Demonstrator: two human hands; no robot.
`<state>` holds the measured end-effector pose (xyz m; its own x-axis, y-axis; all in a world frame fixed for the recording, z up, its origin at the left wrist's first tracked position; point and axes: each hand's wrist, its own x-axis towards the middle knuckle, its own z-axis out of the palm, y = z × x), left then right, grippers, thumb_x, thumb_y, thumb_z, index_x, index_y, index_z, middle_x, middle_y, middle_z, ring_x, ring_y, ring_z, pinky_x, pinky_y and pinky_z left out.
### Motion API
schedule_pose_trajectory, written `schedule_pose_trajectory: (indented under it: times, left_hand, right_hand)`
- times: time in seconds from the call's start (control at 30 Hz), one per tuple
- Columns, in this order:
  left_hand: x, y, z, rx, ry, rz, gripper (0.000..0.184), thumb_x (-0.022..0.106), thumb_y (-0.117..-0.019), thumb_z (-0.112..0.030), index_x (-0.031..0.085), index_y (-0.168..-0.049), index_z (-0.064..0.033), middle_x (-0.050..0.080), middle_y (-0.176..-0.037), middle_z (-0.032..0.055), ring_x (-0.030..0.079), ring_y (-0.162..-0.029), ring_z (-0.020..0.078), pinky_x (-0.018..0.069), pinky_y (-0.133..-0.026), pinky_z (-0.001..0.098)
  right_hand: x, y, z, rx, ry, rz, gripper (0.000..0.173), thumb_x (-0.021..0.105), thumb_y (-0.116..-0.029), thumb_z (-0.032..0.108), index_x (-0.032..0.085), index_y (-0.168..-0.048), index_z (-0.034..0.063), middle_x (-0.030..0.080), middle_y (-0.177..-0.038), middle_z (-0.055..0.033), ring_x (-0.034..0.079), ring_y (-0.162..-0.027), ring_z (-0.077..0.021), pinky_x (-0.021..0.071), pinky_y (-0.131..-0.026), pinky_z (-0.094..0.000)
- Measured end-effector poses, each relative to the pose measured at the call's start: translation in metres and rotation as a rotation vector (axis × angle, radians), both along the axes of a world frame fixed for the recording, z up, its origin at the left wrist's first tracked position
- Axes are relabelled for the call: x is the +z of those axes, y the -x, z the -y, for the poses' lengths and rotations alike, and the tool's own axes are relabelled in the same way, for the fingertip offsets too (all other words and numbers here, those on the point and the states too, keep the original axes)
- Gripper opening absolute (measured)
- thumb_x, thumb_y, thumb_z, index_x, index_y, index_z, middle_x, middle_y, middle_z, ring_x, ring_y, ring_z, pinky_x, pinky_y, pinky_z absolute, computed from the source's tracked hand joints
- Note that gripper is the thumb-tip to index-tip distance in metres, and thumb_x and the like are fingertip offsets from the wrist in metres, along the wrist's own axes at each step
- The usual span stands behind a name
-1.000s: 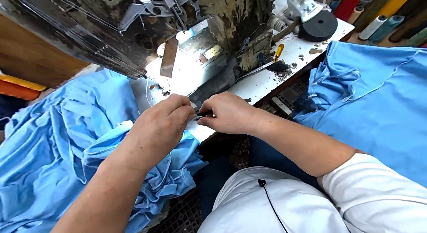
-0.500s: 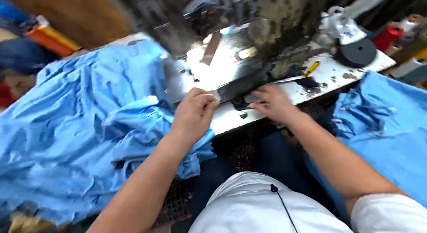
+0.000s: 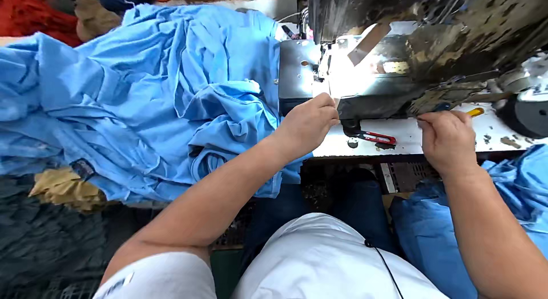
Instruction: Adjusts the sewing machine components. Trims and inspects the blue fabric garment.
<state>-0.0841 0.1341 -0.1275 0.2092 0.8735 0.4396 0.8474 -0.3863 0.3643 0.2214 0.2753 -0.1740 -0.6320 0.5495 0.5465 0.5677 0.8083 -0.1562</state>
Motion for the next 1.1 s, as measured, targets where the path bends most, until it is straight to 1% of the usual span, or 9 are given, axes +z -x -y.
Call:
schedule_pose_trajectory:
  times: [0.07,0.1,0.17,0.23,0.27,0.33,0.4,0.6,1.1]
  left_hand:
    - [0.002,-0.007,0.003,0.075,0.079,0.447,0.017,0.061,-0.1004,-0.009,0.073,-0.102,0.0023,0.067,-0.105,0.0102,0.067,-0.096,0.0142,0.0572,-0.086,0.0294]
    - [0.005,-0.012,0.002,0.114,0.137,0.716,0.015,0.06,-0.1012,-0.008,0.07,-0.104,0.0033,0.069,-0.103,0.0081,0.071,-0.092,0.0133,0.0615,-0.085,0.0313]
    - [0.014,-0.019,0.0,0.202,0.241,1.214,0.013,0.058,-0.1037,-0.008,0.066,-0.109,-0.0003,0.074,-0.1,0.0068,0.073,-0.092,0.0168,0.0614,-0.089,0.0366]
    - [0.019,-0.019,-0.003,0.259,0.235,1.495,0.012,0.054,-0.1055,-0.008,0.065,-0.108,-0.0029,0.075,-0.099,0.0076,0.074,-0.091,0.0177,0.0615,-0.089,0.035]
    - [0.02,-0.019,-0.005,0.279,0.217,1.569,0.014,0.052,-0.1064,-0.008,0.065,-0.107,-0.0033,0.075,-0.098,0.008,0.075,-0.09,0.0172,0.0618,-0.087,0.0334]
    - [0.021,-0.021,-0.006,0.298,0.2,1.657,0.02,0.047,-0.1082,-0.008,0.066,-0.105,-0.0033,0.075,-0.099,0.008,0.075,-0.089,0.0158,0.0615,-0.086,0.0307]
    - [0.024,-0.025,-0.007,0.311,0.198,1.719,0.022,0.045,-0.1089,-0.009,0.065,-0.101,-0.0043,0.075,-0.096,0.0069,0.075,-0.088,0.0148,0.0616,-0.086,0.0294]
    - [0.025,-0.031,-0.01,0.289,0.179,1.797,0.021,0.046,-0.1082,-0.007,0.064,-0.099,-0.0032,0.074,-0.093,0.0081,0.075,-0.087,0.0161,0.0619,-0.086,0.0301]
    - [0.021,-0.033,-0.008,0.212,0.094,1.767,0.02,0.05,-0.1055,-0.003,0.067,-0.096,-0.0019,0.075,-0.091,0.0096,0.075,-0.084,0.0171,0.0631,-0.083,0.0315]
  right_hand:
    - [0.024,0.02,0.034,0.02,0.069,-0.115,0.029,0.047,-0.1042,0.007,0.065,-0.118,-0.0102,0.068,-0.101,-0.0293,0.069,-0.091,-0.044,0.0567,-0.08,-0.058]
    - [0.033,0.032,0.048,0.031,0.124,-0.168,0.029,0.05,-0.1027,0.007,0.066,-0.121,-0.0077,0.068,-0.102,-0.026,0.069,-0.09,-0.039,0.0581,-0.079,-0.0534]
    - [0.043,0.059,0.068,0.102,0.289,-0.268,0.032,0.051,-0.1036,0.013,0.067,-0.128,-0.0007,0.067,-0.099,-0.0157,0.067,-0.086,-0.0252,0.0595,-0.075,-0.0419]
    - [0.049,0.081,0.08,0.198,0.528,-0.354,0.035,0.048,-0.1067,0.016,0.066,-0.134,0.0023,0.068,-0.097,-0.0094,0.065,-0.085,-0.0156,0.0573,-0.078,-0.0336]
    - [0.051,0.091,0.082,0.234,0.618,-0.402,0.034,0.048,-0.1071,0.017,0.069,-0.13,0.0023,0.069,-0.093,-0.0074,0.065,-0.081,-0.0112,0.0566,-0.076,-0.0285]
    - [0.048,0.108,0.084,0.259,0.708,-0.51,0.027,0.053,-0.1047,0.014,0.074,-0.117,0.0003,0.067,-0.087,-0.0054,0.062,-0.072,-0.0064,0.0545,-0.067,-0.0214]
    - [0.044,0.119,0.083,0.244,0.651,-0.557,0.022,0.057,-0.1029,0.01,0.073,-0.112,-0.0015,0.068,-0.091,-0.0085,0.069,-0.073,-0.0087,0.0614,-0.068,-0.0234]
    - [0.032,0.132,0.081,0.221,0.453,-0.516,0.024,0.056,-0.1011,0.009,0.072,-0.114,-0.0029,0.07,-0.086,-0.0089,0.068,-0.069,-0.0096,0.0602,-0.066,-0.0236]
    - [0.038,0.131,0.08,0.239,0.463,-0.512,0.023,0.056,-0.1022,0.009,0.073,-0.112,-0.0032,0.069,-0.086,-0.0083,0.067,-0.068,-0.0075,0.0601,-0.063,-0.0215]
